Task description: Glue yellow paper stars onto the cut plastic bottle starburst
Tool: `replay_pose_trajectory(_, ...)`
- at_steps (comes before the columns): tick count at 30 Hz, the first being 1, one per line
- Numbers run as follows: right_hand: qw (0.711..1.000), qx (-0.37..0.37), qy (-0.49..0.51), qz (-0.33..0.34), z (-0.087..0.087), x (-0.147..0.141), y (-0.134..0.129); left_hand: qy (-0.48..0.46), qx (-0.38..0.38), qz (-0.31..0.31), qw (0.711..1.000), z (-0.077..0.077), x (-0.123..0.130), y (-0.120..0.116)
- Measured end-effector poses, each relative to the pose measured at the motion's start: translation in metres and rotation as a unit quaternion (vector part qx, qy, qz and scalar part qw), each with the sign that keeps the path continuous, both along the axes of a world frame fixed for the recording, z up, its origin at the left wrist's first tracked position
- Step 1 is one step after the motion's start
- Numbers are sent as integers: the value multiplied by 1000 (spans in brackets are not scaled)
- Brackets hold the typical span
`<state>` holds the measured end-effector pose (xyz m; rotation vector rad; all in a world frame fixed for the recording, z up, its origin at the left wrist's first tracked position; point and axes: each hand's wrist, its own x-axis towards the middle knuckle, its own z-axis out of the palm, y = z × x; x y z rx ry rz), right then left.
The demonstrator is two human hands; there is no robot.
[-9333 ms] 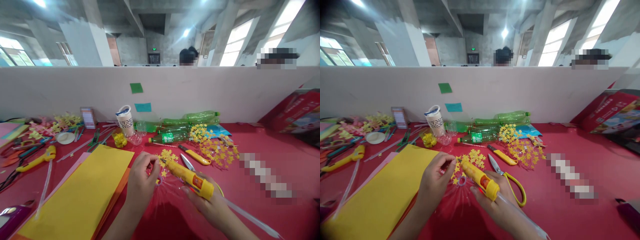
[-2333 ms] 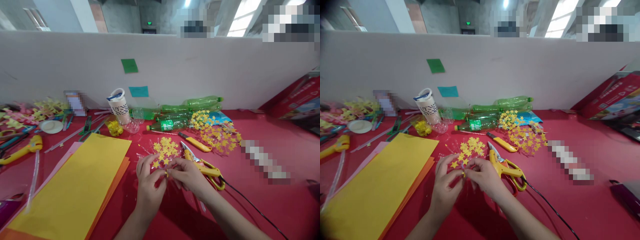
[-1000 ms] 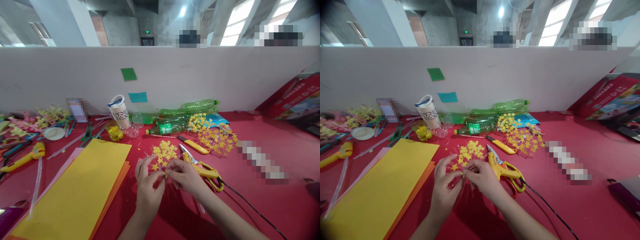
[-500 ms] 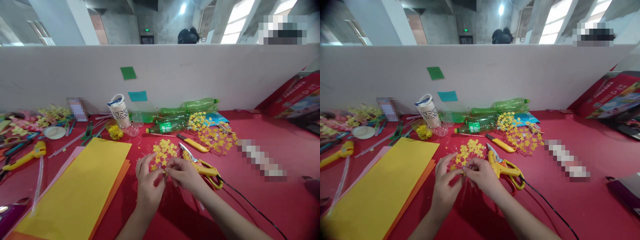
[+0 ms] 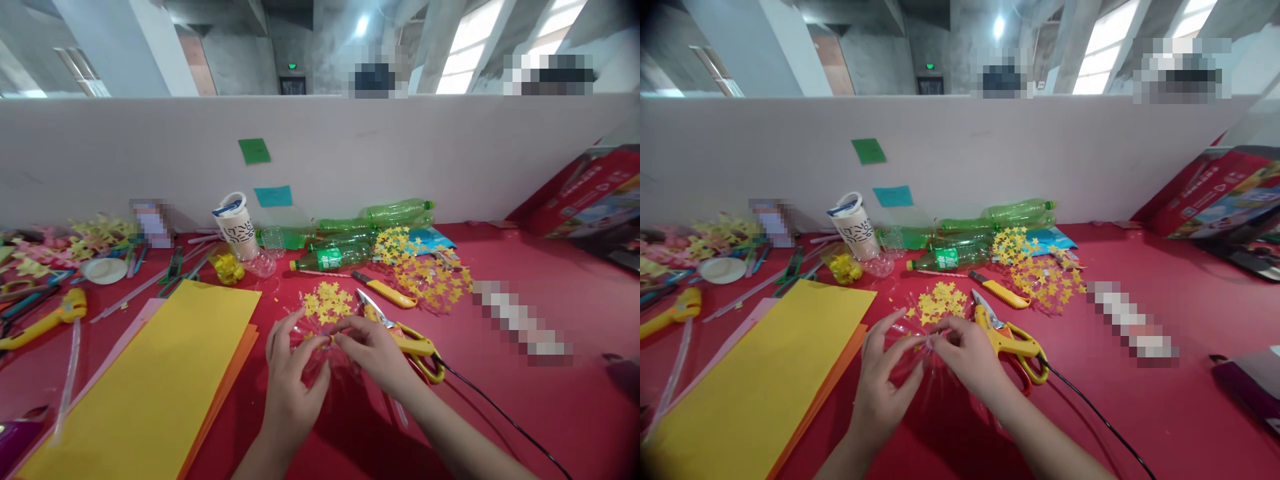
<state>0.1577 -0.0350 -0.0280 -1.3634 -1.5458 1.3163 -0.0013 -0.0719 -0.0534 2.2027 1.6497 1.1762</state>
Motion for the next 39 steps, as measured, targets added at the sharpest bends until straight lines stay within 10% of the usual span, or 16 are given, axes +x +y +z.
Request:
replay_pose_trajectory(18,997,57,31,-30,15,27,-3,-62,34,-28,997,9,-3,-1)
replay_pose_trajectory(32,926,233,-297,18,4,28,-8,6,16,-49,999,13,2,-1)
replay_pose_trajectory(39,921,237,-305,43,1,23,-10,-49,-6,-22,999,15,-4,0)
